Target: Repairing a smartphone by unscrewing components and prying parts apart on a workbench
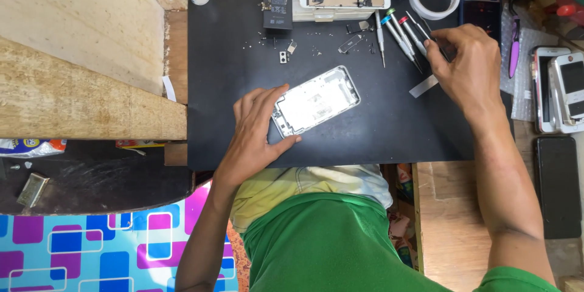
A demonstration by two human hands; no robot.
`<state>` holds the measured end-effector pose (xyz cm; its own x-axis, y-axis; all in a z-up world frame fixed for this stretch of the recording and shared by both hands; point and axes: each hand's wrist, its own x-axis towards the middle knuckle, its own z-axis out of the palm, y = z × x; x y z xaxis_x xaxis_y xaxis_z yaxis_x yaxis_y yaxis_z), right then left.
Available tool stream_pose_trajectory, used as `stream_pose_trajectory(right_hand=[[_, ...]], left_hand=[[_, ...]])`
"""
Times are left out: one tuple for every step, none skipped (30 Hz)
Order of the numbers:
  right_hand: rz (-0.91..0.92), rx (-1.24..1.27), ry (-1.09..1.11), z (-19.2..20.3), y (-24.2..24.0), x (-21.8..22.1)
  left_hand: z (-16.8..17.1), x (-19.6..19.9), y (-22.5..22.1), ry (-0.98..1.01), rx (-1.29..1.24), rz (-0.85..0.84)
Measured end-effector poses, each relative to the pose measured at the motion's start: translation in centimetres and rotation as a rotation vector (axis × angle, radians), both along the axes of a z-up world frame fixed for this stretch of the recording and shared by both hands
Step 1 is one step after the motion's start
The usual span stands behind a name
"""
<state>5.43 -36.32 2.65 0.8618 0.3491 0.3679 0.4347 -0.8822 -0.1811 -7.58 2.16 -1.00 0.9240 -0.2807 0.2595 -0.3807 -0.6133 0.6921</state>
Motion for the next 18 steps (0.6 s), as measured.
stream_pose_trajectory(right_hand=[[0.002,-0.001,0.001,-0.1,0.1,-0.1],[0.002,-0.01,-0.011,-0.3,0.1,-0.1],[0.001,-0.018,-0.026,-0.3,0.1,-0.1],[0.0,-0.018,-0.029,-0.4,0.1,0.0],[-0.002,-0.018,-0.028,-0.5,0.0,0.1],[-0.004,-0.019,-0.027,-0.6,-0.1,0.1],[-0.004,-0.018,-0.03,-0.6,0.0,0.1],[-0.006,-0.021,-0.035,-0.6,0.0,0.1],[-0.007,-0.024,-0.038,-0.6,0.1,0.0],[-0.007,-0.023,-0.04,-0.6,0.4,0.1],[0.004,-0.015,-0.037,-0.5,0.6,0.1],[0.014,-0.006,-0.033,-0.5,0.8,0.0],[0.011,-0.007,-0.034,-0.3,1.1,0.0],[0.012,0.006,-0.005,-0.1,1.4,0.1],[0.012,0.02,0.021,0.1,1.7,0.1],[0.008,0.019,0.017,0.0,1.6,0.5],[-0.001,0.028,0.018,0.0,1.5,0.7],[-0.01,0.036,0.018,-0.1,1.3,1.0]], left_hand=[[0.0,-0.1,0.1,0.001,-0.001,0.002],[0.0,-0.2,0.1,0.008,-0.009,-0.004],[0.0,-0.2,0.1,0.011,-0.017,-0.013],[0.0,-0.1,0.2,0.008,-0.017,-0.013],[0.0,-0.2,0.3,0.046,-0.02,-0.024],[0.0,-0.2,0.5,0.083,-0.024,-0.035],[0.2,-0.1,0.5,0.08,-0.023,-0.035],[0.4,0.0,0.5,0.046,-0.012,-0.064],[0.6,0.0,0.5,0.013,0.0,-0.092],[0.7,0.0,0.5,0.011,0.001,-0.092],[0.8,0.0,0.4,0.002,0.01,-0.091],[0.9,0.0,0.3,-0.008,0.02,-0.091],[0.9,0.0,0.2,-0.009,0.019,-0.094],[1.0,-0.1,0.2,-0.006,0.019,-0.094],[1.1,-0.1,0.1,-0.006,0.019,-0.093],[1.1,-0.1,0.2,-0.009,0.018,-0.097],[1.1,-0.1,0.2,-0.006,0.019,-0.1],[1.1,-0.1,0.1,-0.003,0.021,-0.102]])
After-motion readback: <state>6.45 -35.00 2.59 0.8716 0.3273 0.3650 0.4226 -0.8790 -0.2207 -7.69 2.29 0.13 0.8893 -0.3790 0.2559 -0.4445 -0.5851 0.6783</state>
